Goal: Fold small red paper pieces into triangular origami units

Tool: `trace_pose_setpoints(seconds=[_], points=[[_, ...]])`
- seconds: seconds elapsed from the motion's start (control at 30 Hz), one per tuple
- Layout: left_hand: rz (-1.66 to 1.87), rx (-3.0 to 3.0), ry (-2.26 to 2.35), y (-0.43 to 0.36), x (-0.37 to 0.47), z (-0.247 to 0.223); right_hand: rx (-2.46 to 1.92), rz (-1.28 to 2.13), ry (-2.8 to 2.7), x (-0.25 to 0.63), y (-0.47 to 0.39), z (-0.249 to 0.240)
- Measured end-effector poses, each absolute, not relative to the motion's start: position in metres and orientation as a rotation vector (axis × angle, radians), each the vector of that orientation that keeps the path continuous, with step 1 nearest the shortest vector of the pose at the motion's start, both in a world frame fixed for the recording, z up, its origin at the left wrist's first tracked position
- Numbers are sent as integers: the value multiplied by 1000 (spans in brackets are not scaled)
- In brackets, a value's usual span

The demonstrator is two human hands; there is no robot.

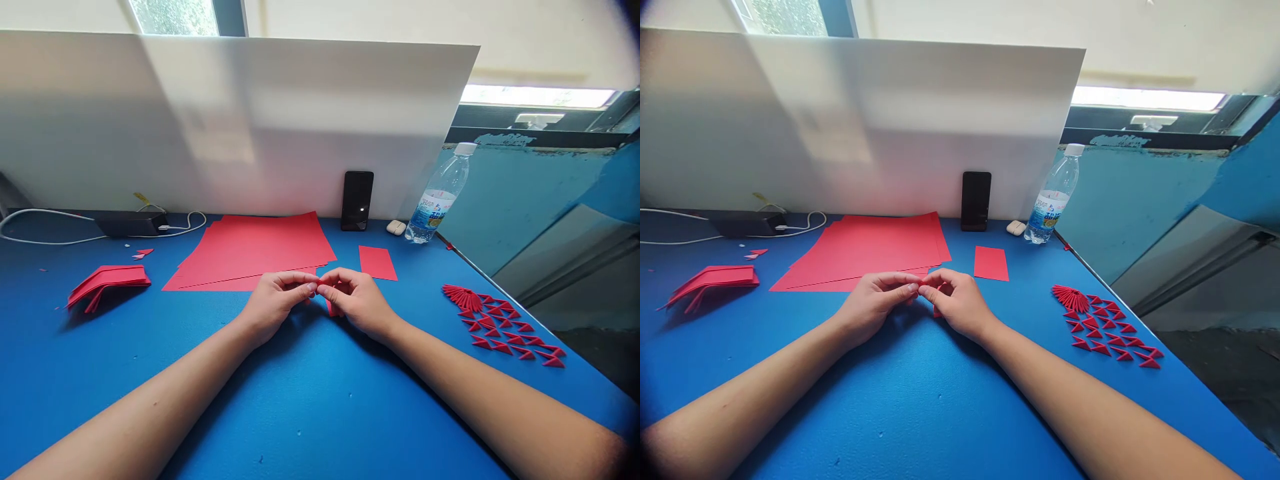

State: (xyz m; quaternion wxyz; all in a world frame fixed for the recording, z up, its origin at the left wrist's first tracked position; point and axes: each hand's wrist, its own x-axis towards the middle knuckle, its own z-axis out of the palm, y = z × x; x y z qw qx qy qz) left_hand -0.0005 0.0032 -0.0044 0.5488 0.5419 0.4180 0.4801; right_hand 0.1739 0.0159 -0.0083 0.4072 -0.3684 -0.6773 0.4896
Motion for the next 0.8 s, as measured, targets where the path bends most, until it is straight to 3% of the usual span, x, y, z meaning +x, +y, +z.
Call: trace_pose_setpoints(seconds=[0.8], points=[[1236,1184,980,4,1,-9,-947,1288,-1642,174,15,-6]])
